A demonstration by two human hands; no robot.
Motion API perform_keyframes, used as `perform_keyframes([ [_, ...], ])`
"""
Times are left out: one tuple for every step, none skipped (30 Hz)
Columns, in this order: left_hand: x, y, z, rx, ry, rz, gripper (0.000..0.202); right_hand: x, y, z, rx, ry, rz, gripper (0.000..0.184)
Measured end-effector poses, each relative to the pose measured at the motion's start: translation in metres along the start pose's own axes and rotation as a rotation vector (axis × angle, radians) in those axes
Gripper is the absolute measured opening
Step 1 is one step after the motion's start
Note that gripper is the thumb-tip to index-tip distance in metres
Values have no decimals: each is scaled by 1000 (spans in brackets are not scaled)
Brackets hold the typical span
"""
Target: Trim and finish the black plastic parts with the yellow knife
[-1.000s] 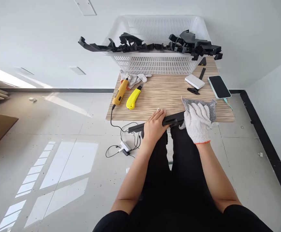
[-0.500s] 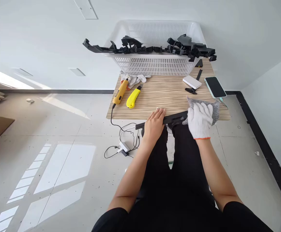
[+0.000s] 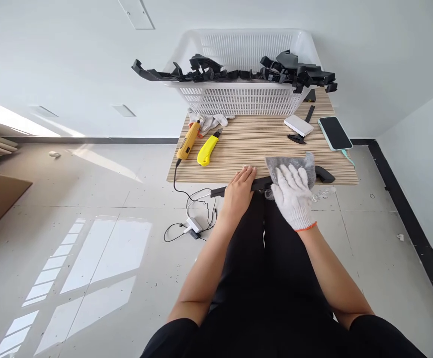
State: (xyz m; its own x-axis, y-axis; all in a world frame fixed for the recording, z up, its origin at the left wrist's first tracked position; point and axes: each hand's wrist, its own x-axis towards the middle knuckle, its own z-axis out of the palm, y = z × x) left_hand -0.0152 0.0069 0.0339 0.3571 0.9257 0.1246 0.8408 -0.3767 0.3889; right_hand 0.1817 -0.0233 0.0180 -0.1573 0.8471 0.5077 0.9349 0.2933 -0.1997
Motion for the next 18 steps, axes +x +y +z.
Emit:
perform_keyframes([
  [0, 1, 1, 1, 4, -1, 73, -3, 5, -3, -27, 14, 24, 48],
  [-1, 2, 1, 4, 8, -3, 73, -5, 8, -6, -51, 22, 43, 49],
  [-1, 3, 2, 9, 12, -7, 73, -7, 9, -8, -70, 20, 58, 49],
  [-1, 5, 2, 15, 15, -12, 72, -9, 8, -10, -84, 14, 69, 49],
  [-1, 6, 2, 23, 17, -17, 71, -11, 4, -10, -93, 2, 74, 50],
  [-1, 8, 2, 30, 16, -20, 69, -12, -1, -10, -95, -10, 71, 50],
  [-1, 9, 2, 36, 11, -21, 67, -13, -8, -8, -91, -27, 59, 51],
  [-1, 10, 1, 40, 5, -20, 66, -14, -15, -7, -80, -49, 39, 51],
  [-1, 10, 1, 42, 1, -18, 64, -15, -22, -5, -61, -75, 16, 52],
  [-1, 10, 0, 44, -1, -16, 62, -15, -29, -3, -39, -102, -6, 53],
  [-1, 10, 0, 45, 0, -15, 60, -16, -35, -1, -17, -126, -22, 54],
  [-1, 9, 0, 44, 2, -14, 59, -16, -38, 0, 2, -145, -33, 54],
  [-1, 9, 0, 41, 1, -12, 59, -17, -39, -1, 14, -156, -43, 55],
  [-1, 8, 0, 36, -2, -9, 59, -17, -38, -2, 18, -156, -49, 55],
  [-1, 7, 0, 29, -7, -6, 60, -17, -34, -4, 12, -148, -51, 55],
  [-1, 7, 1, 24, -12, -5, 62, -17, -28, -7, -2, -136, -45, 54],
  [-1, 6, 1, 21, -16, -7, 64, -17, -20, -10, -22, -119, -26, 54],
  [0, 6, 1, 19, -19, -10, 65, -17, -11, -13, -47, -101, 3, 55],
])
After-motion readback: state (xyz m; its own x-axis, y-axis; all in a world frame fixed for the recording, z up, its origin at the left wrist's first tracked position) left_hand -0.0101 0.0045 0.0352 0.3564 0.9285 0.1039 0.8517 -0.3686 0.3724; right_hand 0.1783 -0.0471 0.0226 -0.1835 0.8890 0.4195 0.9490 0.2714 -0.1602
